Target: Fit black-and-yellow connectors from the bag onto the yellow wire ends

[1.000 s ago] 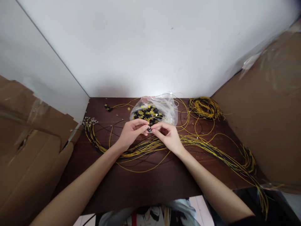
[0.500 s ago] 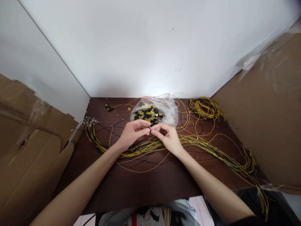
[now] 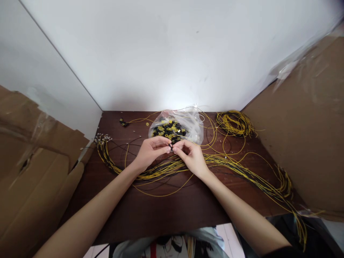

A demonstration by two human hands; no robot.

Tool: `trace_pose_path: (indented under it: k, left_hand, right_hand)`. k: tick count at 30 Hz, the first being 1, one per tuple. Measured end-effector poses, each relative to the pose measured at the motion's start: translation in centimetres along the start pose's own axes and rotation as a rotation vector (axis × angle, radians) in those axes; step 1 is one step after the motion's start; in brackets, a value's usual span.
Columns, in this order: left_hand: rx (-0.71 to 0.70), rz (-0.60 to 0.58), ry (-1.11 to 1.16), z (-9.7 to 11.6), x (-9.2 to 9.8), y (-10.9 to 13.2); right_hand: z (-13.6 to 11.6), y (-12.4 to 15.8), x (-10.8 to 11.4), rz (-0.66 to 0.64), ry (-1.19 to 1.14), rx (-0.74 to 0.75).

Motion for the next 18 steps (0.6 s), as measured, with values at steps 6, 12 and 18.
trace_pose_path:
  k: [6, 12, 18]
  left_hand:
    - [-0.024, 0.025, -0.002, -0.17, 0.09, 0.0]
    - [-0.092, 0.046, -0.062, -0.23, 0.03, 0.1]
    - [-0.161, -0.004, -0.089, -0.04, -0.1, 0.18]
  right_hand:
    - [-0.02, 0.08, -0.04, 0.014, 0.042, 0.016]
    - [0.1, 0.07, -0.15, 0.038, 0.049, -0.011]
    - [0.06, 0.07, -0.16, 0.032, 0.054, 0.0]
Point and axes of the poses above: each hand's wrist, its own y-axis away from the middle knuckle, its own x-axis out of the back of the hand, z = x × y, the point moved 2 cm from there along -y, towards the middle knuckle, and after that the axes turned 7 degrees about z, right-handed, at the moved point
